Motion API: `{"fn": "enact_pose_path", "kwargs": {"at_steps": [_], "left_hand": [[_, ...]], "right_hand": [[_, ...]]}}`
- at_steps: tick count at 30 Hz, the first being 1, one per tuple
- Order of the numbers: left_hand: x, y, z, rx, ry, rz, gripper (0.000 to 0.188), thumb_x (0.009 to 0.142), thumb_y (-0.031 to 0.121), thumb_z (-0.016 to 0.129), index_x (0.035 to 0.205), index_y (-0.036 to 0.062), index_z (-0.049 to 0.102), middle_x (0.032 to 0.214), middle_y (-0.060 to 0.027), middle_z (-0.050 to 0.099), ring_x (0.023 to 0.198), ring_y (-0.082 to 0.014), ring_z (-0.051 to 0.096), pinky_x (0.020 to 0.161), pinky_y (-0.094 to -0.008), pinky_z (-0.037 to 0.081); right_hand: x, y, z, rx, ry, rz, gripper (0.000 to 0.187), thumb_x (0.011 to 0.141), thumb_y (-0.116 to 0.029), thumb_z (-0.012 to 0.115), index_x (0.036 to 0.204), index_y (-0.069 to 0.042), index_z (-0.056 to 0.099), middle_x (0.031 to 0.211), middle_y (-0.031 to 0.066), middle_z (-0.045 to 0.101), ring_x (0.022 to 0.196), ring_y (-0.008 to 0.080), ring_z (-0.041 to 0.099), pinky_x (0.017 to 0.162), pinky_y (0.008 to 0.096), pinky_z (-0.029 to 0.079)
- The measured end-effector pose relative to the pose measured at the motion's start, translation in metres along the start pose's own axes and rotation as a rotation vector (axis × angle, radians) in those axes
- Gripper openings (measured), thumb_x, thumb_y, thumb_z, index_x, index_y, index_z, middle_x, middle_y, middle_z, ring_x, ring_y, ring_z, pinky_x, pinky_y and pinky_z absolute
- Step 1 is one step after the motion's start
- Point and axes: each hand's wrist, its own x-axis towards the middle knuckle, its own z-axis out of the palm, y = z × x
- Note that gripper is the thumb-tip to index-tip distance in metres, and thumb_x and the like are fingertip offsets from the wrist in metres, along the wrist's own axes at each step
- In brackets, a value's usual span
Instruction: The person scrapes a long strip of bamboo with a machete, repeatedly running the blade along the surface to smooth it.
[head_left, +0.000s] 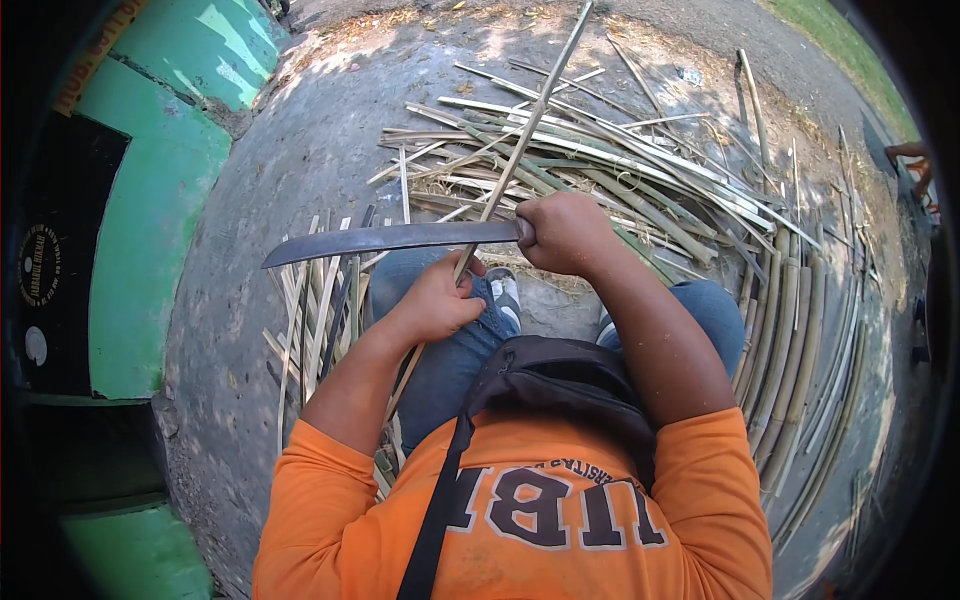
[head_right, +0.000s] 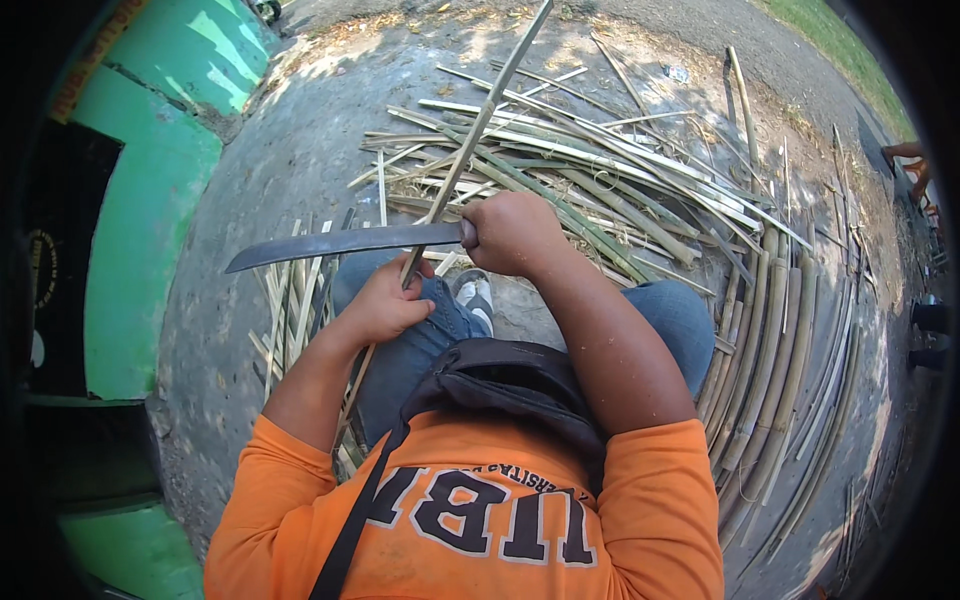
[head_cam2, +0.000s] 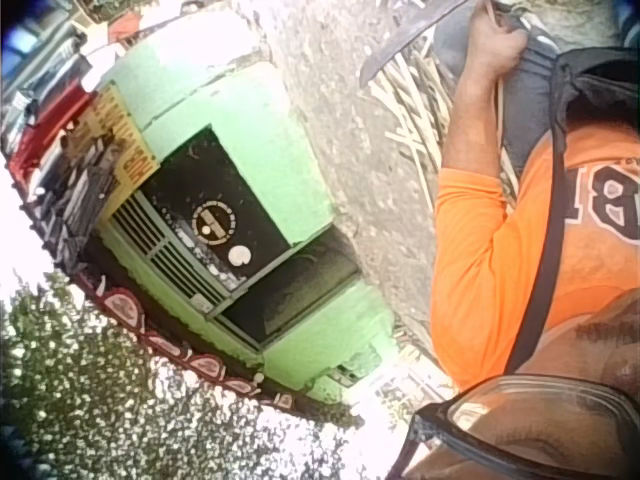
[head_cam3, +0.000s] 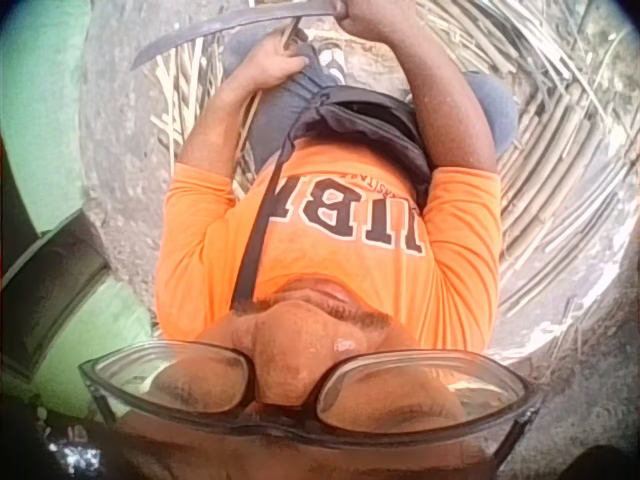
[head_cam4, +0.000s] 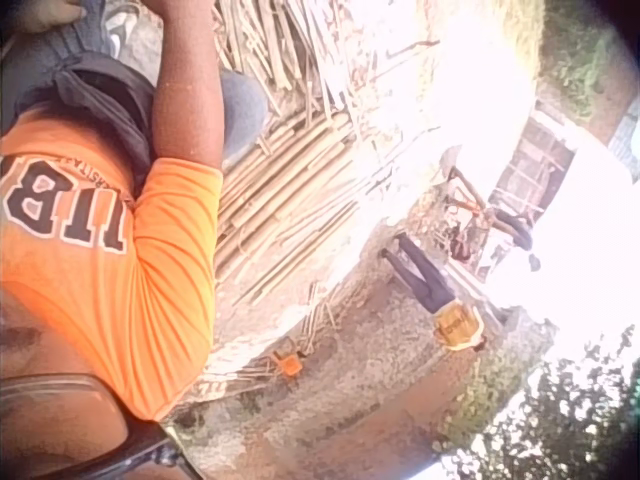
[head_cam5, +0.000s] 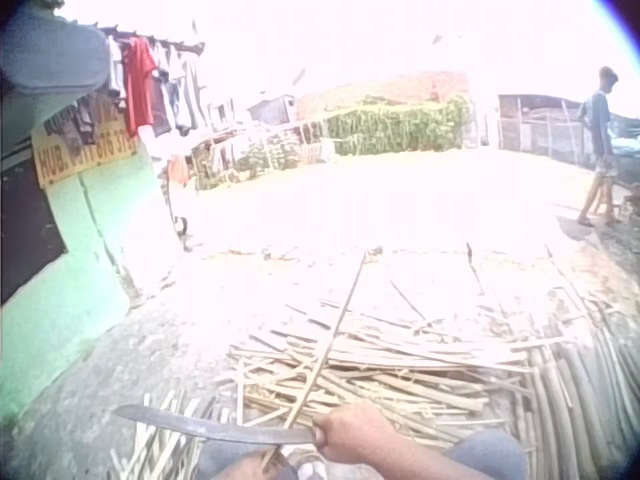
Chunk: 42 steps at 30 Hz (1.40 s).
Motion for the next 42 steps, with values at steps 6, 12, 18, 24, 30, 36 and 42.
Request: {"fn": "enact_pose_path", "kwargs": {"at_steps": [6,12,18,24,30,36,42], "left_hand": [[0.004,-0.003,0.001,-0.067,-0.006,-0.002,0.038,0.075,0.004,0.065,0.112,0.0026,0.058,0.069,0.0033,0.044,0.062,-0.0096,0.042,0.058,-0.0307,0.037],[0.003,-0.006,-0.001,0.047,-0.001,0.063,0.039,0.074,0.003,0.065,0.112,0.004,0.055,0.073,0.0056,0.041,0.065,-0.0073,0.039,0.06,-0.0286,0.036],[0.006,-0.006,-0.001,-0.03,0.0,0.035,0.034,0.073,0.002,0.062,0.106,0.0042,0.054,0.073,0.0045,0.041,0.066,-0.0091,0.04,0.061,-0.0294,0.036],[0.003,0.0,-0.001,0.024,-0.001,0.044,0.033,0.073,0.0,0.062,0.105,0.005,0.053,0.073,0.0054,0.041,0.066,-0.0076,0.039,0.06,-0.0287,0.036],[0.01,-0.014,-0.001,-0.16,-0.006,0.028,0.034,0.075,-0.002,0.063,0.107,0.0055,0.052,0.071,0.0058,0.043,0.061,-0.0062,0.039,0.055,-0.0275,0.034],[0.003,-0.011,0.003,-0.154,0.003,0.035,0.034,0.075,-0.002,0.063,0.106,0.0055,0.051,0.071,0.006,0.042,0.062,-0.0058,0.039,0.055,-0.0269,0.034],[0.005,-0.006,0.002,-0.185,0.0,-0.015,0.035,0.075,-0.002,0.064,0.107,0.0048,0.052,0.072,0.0055,0.042,0.062,-0.0062,0.039,0.055,-0.0272,0.034]], "right_hand": [[0.0,0.007,0.005,0.007,0.042,0.029,0.013,0.082,-0.022,0.063,0.083,-0.011,0.07,0.073,0.0177,0.068,0.074,0.0417,0.068,0.068,0.0549,0.054],[0.003,-0.003,0.004,-0.016,-0.03,-0.011,0.014,0.08,-0.026,0.066,0.085,-0.014,0.073,0.077,0.0145,0.071,0.078,0.0379,0.071,0.072,0.0512,0.057],[0.001,0.001,0.004,-0.011,0.049,-0.01,0.014,0.083,-0.025,0.064,0.082,-0.013,0.071,0.073,0.0149,0.069,0.074,0.0396,0.069,0.068,0.053,0.055],[0.001,0.005,0.009,0.006,0.072,-0.028,0.013,0.083,-0.023,0.063,0.082,-0.013,0.071,0.074,0.0154,0.069,0.074,0.0401,0.068,0.069,0.0534,0.055],[0.006,0.006,0.012,0.046,0.103,-0.013,0.015,0.085,-0.022,0.062,0.08,-0.009,0.068,0.073,0.0193,0.066,0.073,0.0429,0.067,0.068,0.055,0.054],[0.009,0.008,0.005,-0.055,0.013,0.049,0.017,0.085,-0.026,0.064,0.086,-0.013,0.074,0.083,0.0144,0.073,0.082,0.0373,0.071,0.075,0.0513,0.057],[0.004,0.005,0.011,0.093,0.088,0.028,0.016,0.084,-0.024,0.062,0.084,-0.011,0.071,0.078,0.0175,0.069,0.079,0.0414,0.068,0.073,0.0528,0.056]]}}
